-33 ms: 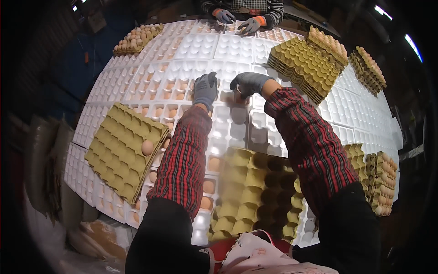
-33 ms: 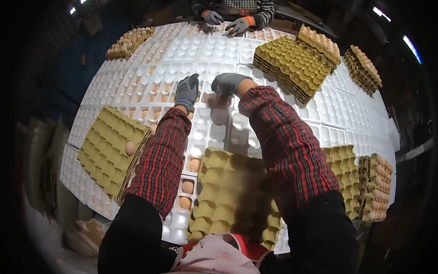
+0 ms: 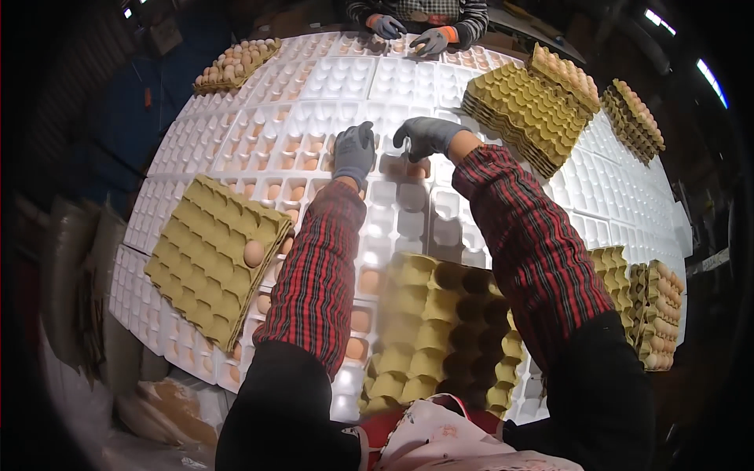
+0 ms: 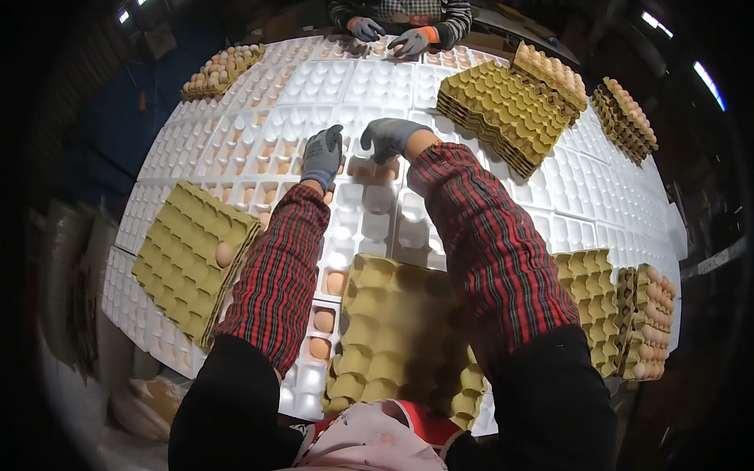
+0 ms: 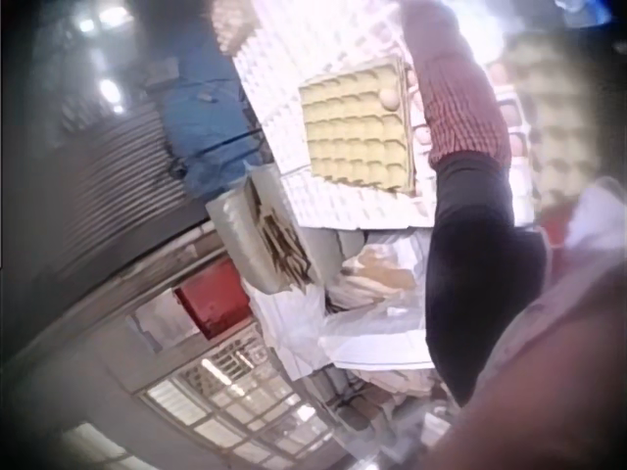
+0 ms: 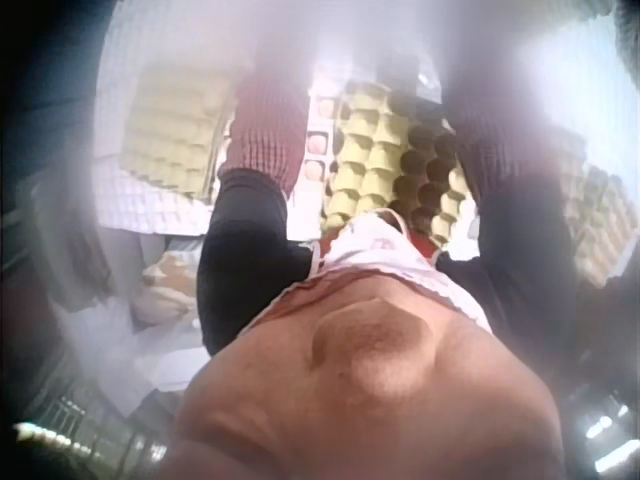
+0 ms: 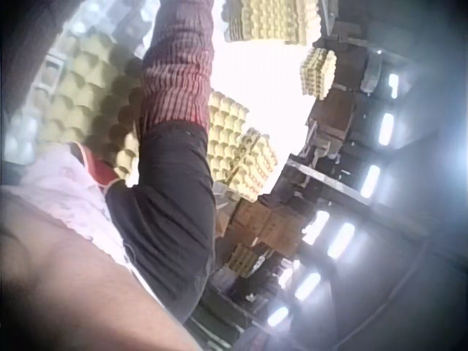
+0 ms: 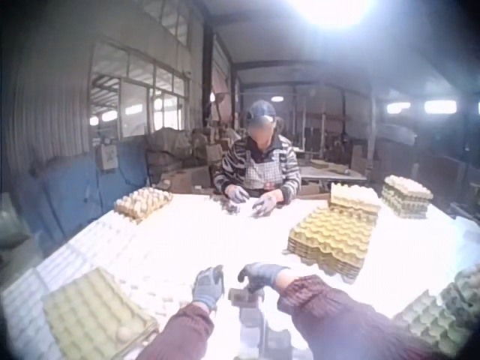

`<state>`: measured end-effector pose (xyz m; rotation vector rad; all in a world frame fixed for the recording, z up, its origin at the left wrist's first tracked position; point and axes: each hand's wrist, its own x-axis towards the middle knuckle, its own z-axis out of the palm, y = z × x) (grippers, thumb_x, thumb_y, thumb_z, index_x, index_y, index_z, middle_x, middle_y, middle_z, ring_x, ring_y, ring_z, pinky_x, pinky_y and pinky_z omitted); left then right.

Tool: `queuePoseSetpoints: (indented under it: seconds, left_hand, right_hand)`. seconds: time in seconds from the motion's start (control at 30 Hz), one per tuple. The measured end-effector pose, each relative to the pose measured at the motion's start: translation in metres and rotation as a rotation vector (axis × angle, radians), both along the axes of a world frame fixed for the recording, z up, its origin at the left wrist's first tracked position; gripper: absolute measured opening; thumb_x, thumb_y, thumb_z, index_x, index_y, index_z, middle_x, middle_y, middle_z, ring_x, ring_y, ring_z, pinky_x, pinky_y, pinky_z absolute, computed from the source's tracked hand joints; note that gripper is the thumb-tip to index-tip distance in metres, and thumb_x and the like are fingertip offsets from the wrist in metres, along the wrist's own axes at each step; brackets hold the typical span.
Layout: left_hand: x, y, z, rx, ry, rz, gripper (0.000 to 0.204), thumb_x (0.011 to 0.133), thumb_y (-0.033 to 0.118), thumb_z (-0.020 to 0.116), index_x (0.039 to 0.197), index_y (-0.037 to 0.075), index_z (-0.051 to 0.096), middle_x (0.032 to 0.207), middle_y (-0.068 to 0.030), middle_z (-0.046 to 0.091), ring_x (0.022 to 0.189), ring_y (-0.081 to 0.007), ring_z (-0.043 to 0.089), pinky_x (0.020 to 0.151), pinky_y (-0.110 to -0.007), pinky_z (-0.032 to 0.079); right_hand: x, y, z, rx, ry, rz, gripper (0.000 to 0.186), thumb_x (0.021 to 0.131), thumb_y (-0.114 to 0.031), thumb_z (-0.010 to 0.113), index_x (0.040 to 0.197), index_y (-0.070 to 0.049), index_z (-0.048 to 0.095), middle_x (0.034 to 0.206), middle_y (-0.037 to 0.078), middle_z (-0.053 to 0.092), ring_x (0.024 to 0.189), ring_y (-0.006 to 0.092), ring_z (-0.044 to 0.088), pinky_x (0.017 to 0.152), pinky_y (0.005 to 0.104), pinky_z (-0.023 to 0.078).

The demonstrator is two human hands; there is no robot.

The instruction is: The person transfers eggs by hand from cardboard cartons into the slots of plastic trays and moves empty cartons on the table.

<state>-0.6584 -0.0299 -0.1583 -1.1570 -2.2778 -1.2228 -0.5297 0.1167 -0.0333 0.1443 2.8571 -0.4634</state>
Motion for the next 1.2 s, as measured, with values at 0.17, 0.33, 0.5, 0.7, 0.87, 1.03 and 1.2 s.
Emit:
queuePoseSetpoints:
  seconds: [0.17,0.33,0.5,0.7,0.87,1.03,1.2]
  left_hand:
    - [0.017,0.032,0.014,0.045,0.046,-0.015,0.025,0.094,0.021,0.054,0.112,0.011,0.067,0.099,-0.0145,0.069,0.097,-0.0353,0.063,0.092,-0.045,0.045]
    - [0.004,0.010,0.006,-0.059,0.068,-0.019,0.032,0.095,0.025,0.054,0.124,0.016,0.064,0.117,-0.0106,0.067,0.111,-0.0322,0.059,0.101,-0.048,0.040]
    - [0.063,0.019,0.036,-0.487,0.534,-0.333,0.040,0.101,0.032,0.048,0.138,0.019,0.055,0.145,-0.0053,0.051,0.137,-0.0297,0.042,0.120,-0.050,0.020]
    - [0.073,0.036,0.033,-0.587,0.512,-0.305,0.024,0.095,0.033,0.053,0.109,0.018,0.064,0.117,-0.0057,0.063,0.114,-0.0265,0.058,0.107,-0.056,0.032]
    - [0.087,0.055,0.044,-0.910,0.466,-0.245,0.037,0.098,0.040,0.047,0.122,0.016,0.060,0.126,-0.0097,0.062,0.119,-0.0307,0.057,0.107,-0.058,0.033]
    - [0.134,0.089,0.075,-1.157,0.342,-0.194,0.055,0.099,0.051,0.039,0.141,0.019,0.051,0.145,-0.0095,0.052,0.133,-0.0337,0.048,0.113,-0.060,0.027]
    - [0.095,0.083,0.102,-1.180,0.200,-0.262,0.066,0.099,0.057,0.041,0.146,0.011,0.048,0.154,-0.0172,0.042,0.139,-0.0393,0.041,0.117,-0.051,0.029]
  right_hand:
    - [-0.010,-0.001,-0.040,0.285,0.151,-0.199,0.068,0.091,-0.049,0.059,0.149,-0.021,0.039,0.145,0.013,0.043,0.136,0.0361,0.040,0.111,0.0541,0.034]
    - [0.065,-0.024,-0.019,-0.456,0.545,-0.365,0.066,0.096,-0.049,0.054,0.144,-0.005,0.047,0.145,0.021,0.050,0.131,0.0388,0.050,0.108,0.0406,0.041]
    - [0.307,-0.083,0.044,-0.715,0.445,-0.639,0.054,0.095,-0.031,0.069,0.140,-0.005,0.054,0.137,0.012,0.059,0.127,0.0243,0.053,0.105,0.0378,0.044]
    - [0.453,-0.182,0.032,-0.148,0.492,-0.846,0.059,0.090,-0.024,0.071,0.141,-0.003,0.050,0.128,0.021,0.060,0.114,0.0374,0.060,0.094,0.0414,0.050]
    - [0.452,-0.207,-0.006,-0.199,0.154,-0.954,0.073,0.091,-0.031,0.068,0.149,-0.001,0.036,0.130,0.028,0.054,0.117,0.0436,0.057,0.098,0.0462,0.048]
    - [0.457,-0.195,-0.046,-0.162,0.497,-0.977,0.074,0.083,-0.025,0.071,0.147,-0.004,0.040,0.119,0.023,0.060,0.100,0.0414,0.062,0.085,0.0458,0.054]
    - [0.478,-0.172,0.069,-0.073,0.639,-0.838,0.061,0.087,-0.018,0.067,0.144,-0.009,0.046,0.114,0.024,0.057,0.094,0.0373,0.066,0.085,0.0440,0.055]
